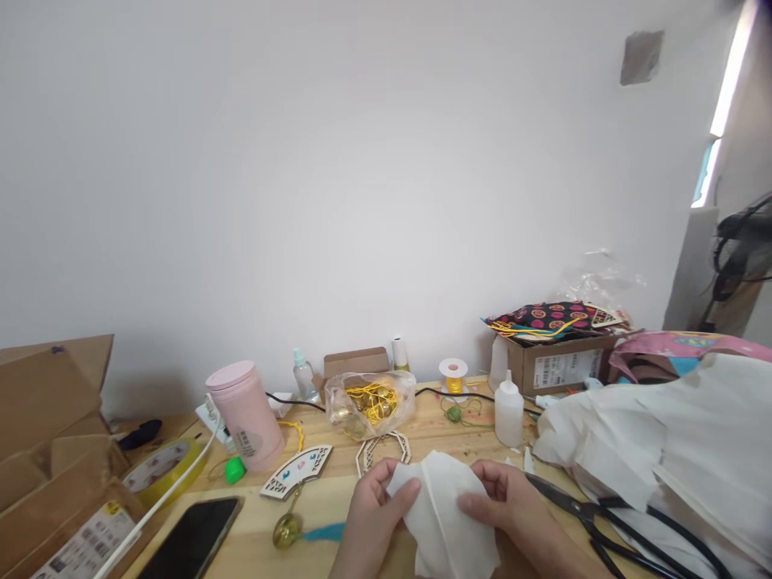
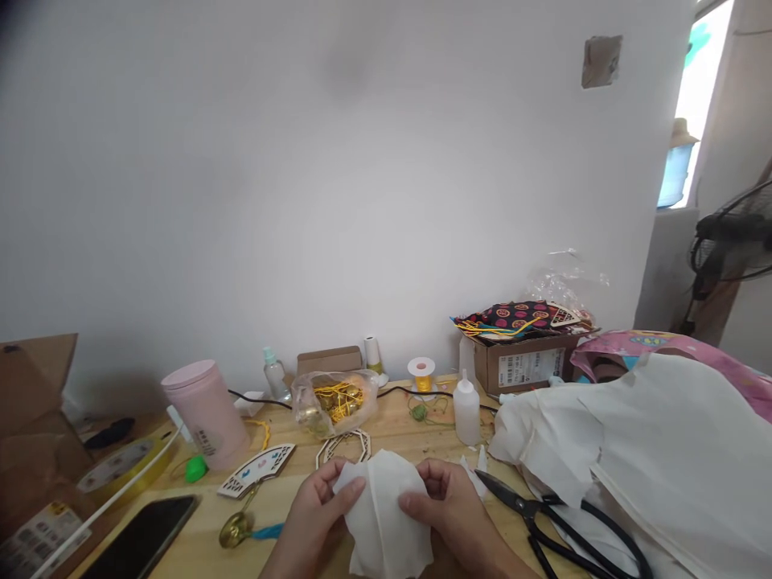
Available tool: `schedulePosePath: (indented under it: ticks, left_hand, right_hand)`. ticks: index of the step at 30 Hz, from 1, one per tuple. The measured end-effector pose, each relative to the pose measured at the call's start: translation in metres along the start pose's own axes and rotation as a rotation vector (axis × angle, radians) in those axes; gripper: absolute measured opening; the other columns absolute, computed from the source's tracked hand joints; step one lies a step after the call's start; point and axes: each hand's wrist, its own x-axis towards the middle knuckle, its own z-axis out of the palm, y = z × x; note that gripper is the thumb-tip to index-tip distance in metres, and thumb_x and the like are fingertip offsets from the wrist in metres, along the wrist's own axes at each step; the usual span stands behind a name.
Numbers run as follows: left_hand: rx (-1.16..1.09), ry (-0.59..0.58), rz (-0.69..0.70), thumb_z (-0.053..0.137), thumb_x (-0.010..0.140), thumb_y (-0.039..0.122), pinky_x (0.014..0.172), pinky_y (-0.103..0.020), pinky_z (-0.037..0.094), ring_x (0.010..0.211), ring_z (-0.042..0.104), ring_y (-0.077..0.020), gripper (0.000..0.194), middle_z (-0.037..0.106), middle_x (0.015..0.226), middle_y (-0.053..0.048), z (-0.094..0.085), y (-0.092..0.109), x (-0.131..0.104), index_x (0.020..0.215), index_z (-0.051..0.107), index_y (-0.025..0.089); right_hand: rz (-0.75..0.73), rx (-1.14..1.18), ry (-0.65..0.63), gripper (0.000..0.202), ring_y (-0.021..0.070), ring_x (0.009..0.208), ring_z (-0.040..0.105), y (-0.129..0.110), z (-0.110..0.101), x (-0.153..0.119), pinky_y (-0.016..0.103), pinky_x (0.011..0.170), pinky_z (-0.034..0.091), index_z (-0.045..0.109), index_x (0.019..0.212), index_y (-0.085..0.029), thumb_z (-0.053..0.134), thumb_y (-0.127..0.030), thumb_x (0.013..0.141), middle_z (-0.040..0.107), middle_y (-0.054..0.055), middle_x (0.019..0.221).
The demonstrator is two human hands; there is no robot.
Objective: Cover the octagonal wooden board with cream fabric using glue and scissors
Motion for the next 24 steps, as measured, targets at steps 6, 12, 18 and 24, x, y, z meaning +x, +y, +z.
schedulePosePath:
  ticks: [6, 12, 18, 24]
  left_hand:
    - [-0.032, -0.111, -0.077, 0.064, 0.064, 0.042, 0.049, -0.021, 0.038, 0.052, 0.053, -0.0115, 0.034, 0.063, 0.059, -0.003, 0.008, 0.01, -0.009, 0.077, 0.063, 0.01]
    - [-0.051, -0.104, -0.197, 0.075, 0.051, 0.032, 0.049, -0.02, 0.039, 0.051, 0.056, -0.012, 0.034, 0.067, 0.061, -0.007, 0.006, 0.011, -0.009, 0.074, 0.066, 0.008]
    - [-0.138, 0.096, -0.199, 0.076, 0.052, 0.019, 0.052, -0.019, 0.045, 0.054, 0.061, -0.0113, 0.02, 0.068, 0.06, -0.004, 0.002, 0.009, 0.0, 0.066, 0.063, 0.013]
    - [-0.157, 0.268, -0.171, 0.065, 0.067, 0.011, 0.057, -0.014, 0.047, 0.059, 0.062, -0.0064, 0.01, 0.07, 0.07, -0.001, -0.014, 0.015, 0.004, 0.074, 0.061, 0.017]
  right_hand:
    - [-0.06, -0.098, -0.024, 0.022, 0.0104, 0.052, 0.046, -0.001, 0.005, -0.007, 0.022, 0.049, 0.033, 0.054, 0.062, -0.015, 0.07, -0.025, 0.052, 0.055, -0.003, 0.056]
    - [-0.039, -0.323, -0.056, 0.009, 0.0086, 0.05, 0.04, -0.001, 0.012, -0.014, 0.02, 0.046, 0.028, 0.061, 0.061, -0.014, 0.062, -0.017, 0.053, 0.052, -0.004, 0.054]
    - [0.037, -0.262, -0.085, 0.008, 0.0074, 0.045, 0.038, -0.004, 0.013, -0.016, 0.019, 0.043, 0.026, 0.062, 0.052, -0.017, 0.064, -0.011, 0.047, 0.051, -0.007, 0.046]
    - [0.151, 0.115, -0.163, 0.011, 0.0071, 0.04, 0.044, -0.018, 0.001, -0.014, 0.018, 0.039, 0.03, 0.061, 0.053, -0.015, 0.068, -0.018, 0.046, 0.056, -0.004, 0.047]
